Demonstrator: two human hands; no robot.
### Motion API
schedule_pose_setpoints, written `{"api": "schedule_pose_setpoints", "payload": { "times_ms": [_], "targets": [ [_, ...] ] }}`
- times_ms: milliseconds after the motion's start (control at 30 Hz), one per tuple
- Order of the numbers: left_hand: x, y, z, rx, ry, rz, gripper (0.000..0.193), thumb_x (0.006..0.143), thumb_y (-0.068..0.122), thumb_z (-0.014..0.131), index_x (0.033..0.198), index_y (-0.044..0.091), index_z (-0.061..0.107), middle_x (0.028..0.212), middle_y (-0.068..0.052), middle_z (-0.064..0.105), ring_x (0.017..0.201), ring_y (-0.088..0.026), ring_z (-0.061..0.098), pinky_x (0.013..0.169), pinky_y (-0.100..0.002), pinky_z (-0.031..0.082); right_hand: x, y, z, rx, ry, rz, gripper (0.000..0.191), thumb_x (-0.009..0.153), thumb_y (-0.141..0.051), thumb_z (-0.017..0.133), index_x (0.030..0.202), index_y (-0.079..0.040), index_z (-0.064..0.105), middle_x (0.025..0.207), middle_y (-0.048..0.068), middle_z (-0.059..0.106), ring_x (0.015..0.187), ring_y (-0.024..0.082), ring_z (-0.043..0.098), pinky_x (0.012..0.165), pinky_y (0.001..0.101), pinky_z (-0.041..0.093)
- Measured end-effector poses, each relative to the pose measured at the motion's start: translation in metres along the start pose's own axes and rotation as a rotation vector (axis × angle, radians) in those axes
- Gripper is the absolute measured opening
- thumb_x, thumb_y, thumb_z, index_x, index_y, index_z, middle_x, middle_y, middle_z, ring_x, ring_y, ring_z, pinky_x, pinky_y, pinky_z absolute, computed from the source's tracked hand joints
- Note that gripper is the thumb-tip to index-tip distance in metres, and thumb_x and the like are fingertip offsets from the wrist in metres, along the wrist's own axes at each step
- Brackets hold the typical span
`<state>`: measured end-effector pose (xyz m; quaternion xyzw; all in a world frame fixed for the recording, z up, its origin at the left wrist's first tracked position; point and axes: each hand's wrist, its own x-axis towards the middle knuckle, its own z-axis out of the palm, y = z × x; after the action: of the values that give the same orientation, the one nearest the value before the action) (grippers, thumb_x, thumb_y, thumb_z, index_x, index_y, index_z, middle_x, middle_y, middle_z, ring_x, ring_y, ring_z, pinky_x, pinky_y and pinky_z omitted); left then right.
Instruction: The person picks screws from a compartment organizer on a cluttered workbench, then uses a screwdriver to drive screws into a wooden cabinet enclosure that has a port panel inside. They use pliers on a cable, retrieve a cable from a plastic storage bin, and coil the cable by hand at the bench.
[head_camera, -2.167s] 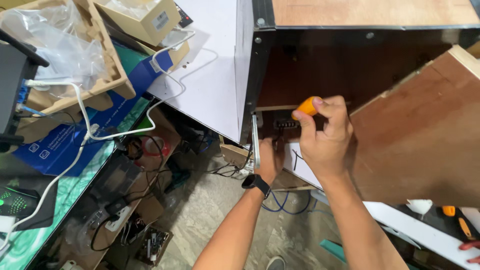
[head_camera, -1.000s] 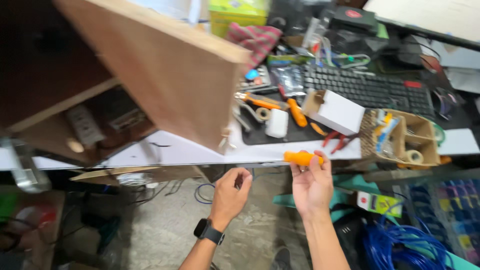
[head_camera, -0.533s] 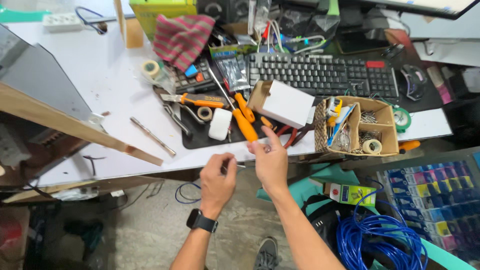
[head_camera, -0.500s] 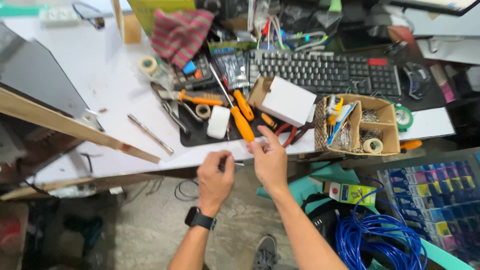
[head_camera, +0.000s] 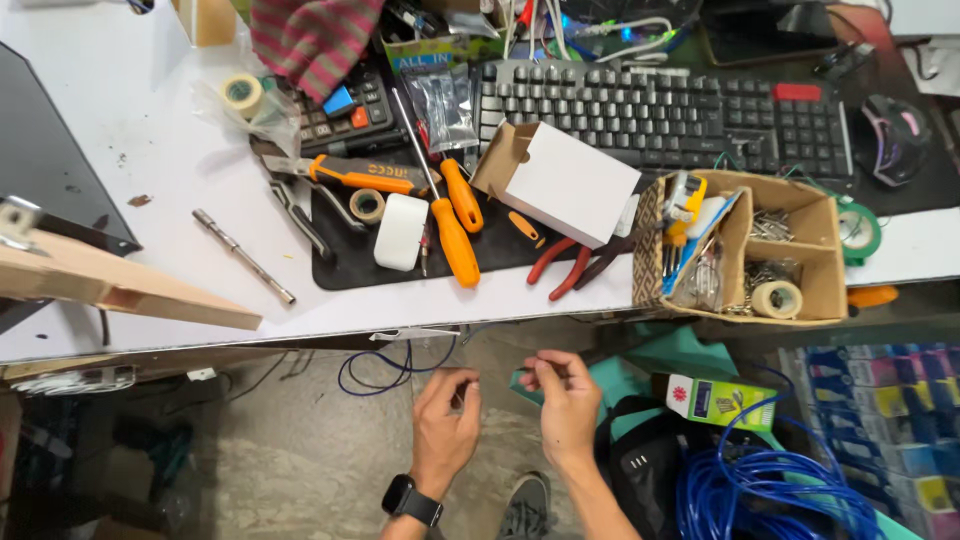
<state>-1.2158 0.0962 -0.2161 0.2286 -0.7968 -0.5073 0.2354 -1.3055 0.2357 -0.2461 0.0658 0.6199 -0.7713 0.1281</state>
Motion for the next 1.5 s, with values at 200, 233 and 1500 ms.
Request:
{"api": "schedule_pose_setpoints", "payload": {
  "times_ms": [200,233,1500],
  "targets": [
    [-0.010,-0.149,0.050,-0.441,-0.030,-0.538,0.019,0.099,0.016,0.060,0.110,0.005,0.071,0.095,-0.007,0.073,0.082,-0.019,0.069,0.070,-0.030,0.052,0.039,0.140,-0.033,0.187,0.018,0.382,0.017,0.094,-0.005,0.060,0.110,-0.002,0.066,0.093,0.012,0.072,0.081,0.022,0.067,0.072,0.0359,0.054],
    [-0.010,-0.173,0.053,-0.578,-0.018,-0.596,0.021,0.100,0.017,0.059,0.112,0.004,0.070,0.099,-0.006,0.072,0.085,-0.018,0.070,0.071,-0.031,0.051,0.049,0.165,-0.033,0.257,0.002,0.422,0.017,0.095,-0.005,0.059,0.110,-0.003,0.066,0.094,0.011,0.071,0.084,0.023,0.067,0.075,0.0370,0.055],
    [0.165,-0.386,0.067,-0.640,-0.026,-0.401,0.024,0.091,0.033,0.066,0.098,0.010,0.067,0.094,-0.001,0.071,0.091,-0.014,0.070,0.074,-0.034,0.047,0.322,0.468,0.041,-1.007,-0.384,-0.651,0.035,0.087,-0.006,0.058,0.118,-0.012,0.074,0.114,0.014,0.076,0.107,0.034,0.072,0.095,0.0407,0.055]
  ]
}}
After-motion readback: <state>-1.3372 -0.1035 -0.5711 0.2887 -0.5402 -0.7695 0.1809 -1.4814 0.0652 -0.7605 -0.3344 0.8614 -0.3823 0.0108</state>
